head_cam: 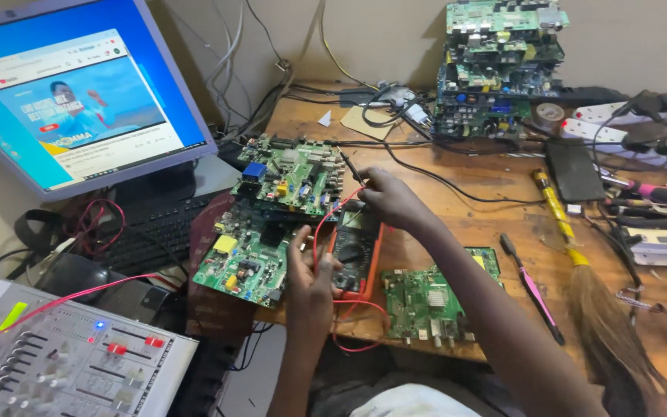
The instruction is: The person cleans a green circuit board with a small broom, then uses a multimeter to test various points on the board. They move the board around on the table and eventually place it on a stack of other boards.
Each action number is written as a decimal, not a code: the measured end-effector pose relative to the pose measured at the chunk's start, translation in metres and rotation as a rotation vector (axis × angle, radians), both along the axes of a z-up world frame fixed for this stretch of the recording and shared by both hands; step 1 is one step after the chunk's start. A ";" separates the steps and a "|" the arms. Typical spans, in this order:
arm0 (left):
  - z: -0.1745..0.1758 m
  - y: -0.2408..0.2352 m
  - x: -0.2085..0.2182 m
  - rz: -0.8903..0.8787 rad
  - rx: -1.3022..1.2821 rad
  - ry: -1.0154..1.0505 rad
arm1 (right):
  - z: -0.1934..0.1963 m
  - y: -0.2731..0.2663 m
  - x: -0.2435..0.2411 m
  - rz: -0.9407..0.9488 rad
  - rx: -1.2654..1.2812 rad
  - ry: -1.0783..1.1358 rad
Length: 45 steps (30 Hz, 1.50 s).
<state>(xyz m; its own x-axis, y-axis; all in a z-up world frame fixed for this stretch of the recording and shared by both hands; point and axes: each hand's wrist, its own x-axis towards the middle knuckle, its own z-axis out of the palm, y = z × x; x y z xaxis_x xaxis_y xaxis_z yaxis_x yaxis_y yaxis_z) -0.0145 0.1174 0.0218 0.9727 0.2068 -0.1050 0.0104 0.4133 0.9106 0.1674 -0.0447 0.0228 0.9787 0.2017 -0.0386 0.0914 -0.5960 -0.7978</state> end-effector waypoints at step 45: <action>0.056 -0.106 0.033 -0.532 1.173 -0.695 | 0.075 -0.196 -0.197 -0.759 0.862 -0.005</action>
<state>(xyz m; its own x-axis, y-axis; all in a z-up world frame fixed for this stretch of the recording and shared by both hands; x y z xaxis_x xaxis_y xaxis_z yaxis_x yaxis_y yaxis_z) 0.0184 0.0110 0.0780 0.7436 -0.5508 0.3790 -0.6506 -0.4656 0.5999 -0.0300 -0.2406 0.0978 0.8590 -0.4829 -0.1704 -0.0539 0.2456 -0.9679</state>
